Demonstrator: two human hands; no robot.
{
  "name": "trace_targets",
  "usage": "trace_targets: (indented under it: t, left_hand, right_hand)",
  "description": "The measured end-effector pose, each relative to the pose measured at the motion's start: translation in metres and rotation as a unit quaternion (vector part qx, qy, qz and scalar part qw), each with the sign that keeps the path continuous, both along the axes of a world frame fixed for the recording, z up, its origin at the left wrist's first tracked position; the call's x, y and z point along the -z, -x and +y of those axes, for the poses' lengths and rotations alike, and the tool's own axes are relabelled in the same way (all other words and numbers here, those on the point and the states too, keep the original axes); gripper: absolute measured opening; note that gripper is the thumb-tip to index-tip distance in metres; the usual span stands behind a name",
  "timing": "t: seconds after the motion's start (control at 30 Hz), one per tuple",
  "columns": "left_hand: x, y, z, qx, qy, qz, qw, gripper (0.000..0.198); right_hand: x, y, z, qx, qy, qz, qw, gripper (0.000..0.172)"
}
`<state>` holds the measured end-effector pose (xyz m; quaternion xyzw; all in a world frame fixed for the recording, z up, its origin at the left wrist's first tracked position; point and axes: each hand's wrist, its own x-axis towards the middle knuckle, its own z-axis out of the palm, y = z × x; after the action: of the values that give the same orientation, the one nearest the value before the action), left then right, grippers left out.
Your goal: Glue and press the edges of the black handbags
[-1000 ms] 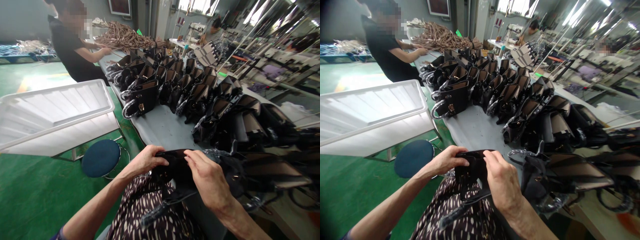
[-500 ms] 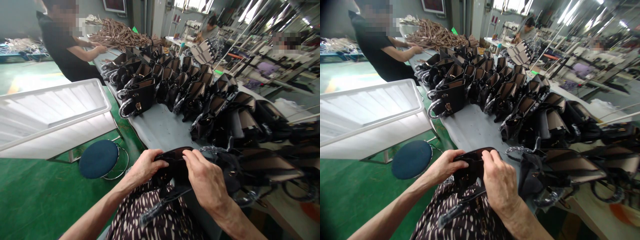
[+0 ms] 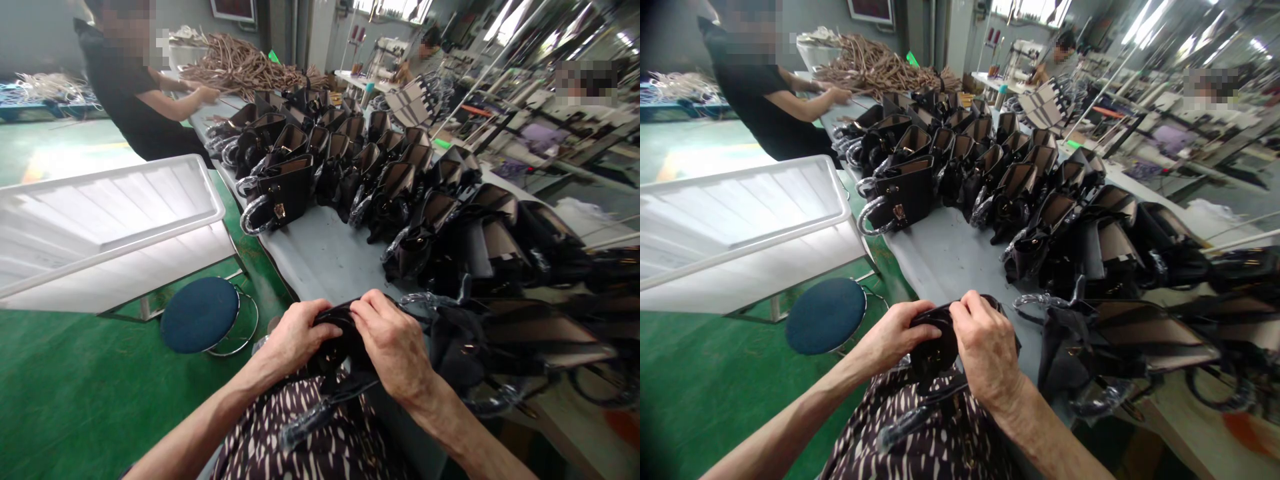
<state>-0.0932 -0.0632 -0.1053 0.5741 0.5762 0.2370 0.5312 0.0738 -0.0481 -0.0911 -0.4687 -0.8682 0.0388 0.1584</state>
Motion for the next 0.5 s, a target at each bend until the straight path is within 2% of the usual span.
trace_targets:
  t: [0.13, 0.3, 0.4, 0.5]
  left_hand:
    - [0.003, 0.0, 0.0, -0.018, 0.004, 0.009, 1.0, 0.014]
    - [0.005, -0.001, 0.0, -0.042, -0.005, 0.018, 0.999, 0.014]
    - [0.004, -0.002, -0.001, -0.046, -0.004, 0.027, 0.999, 0.013]
    - [0.002, -0.002, -0.002, -0.044, 0.007, 0.038, 0.998, 0.012]
  right_hand:
    - [0.0, -0.002, -0.002, -0.037, 0.011, 0.01, 0.999, 0.021]
    - [-0.002, -0.005, -0.01, -0.101, 0.09, 0.058, 0.989, 0.022]
    - [-0.008, -0.003, -0.01, -0.055, 0.153, 0.081, 0.983, 0.021]
    - [-0.017, 0.001, -0.006, 0.055, 0.267, 0.079, 0.959, 0.015]
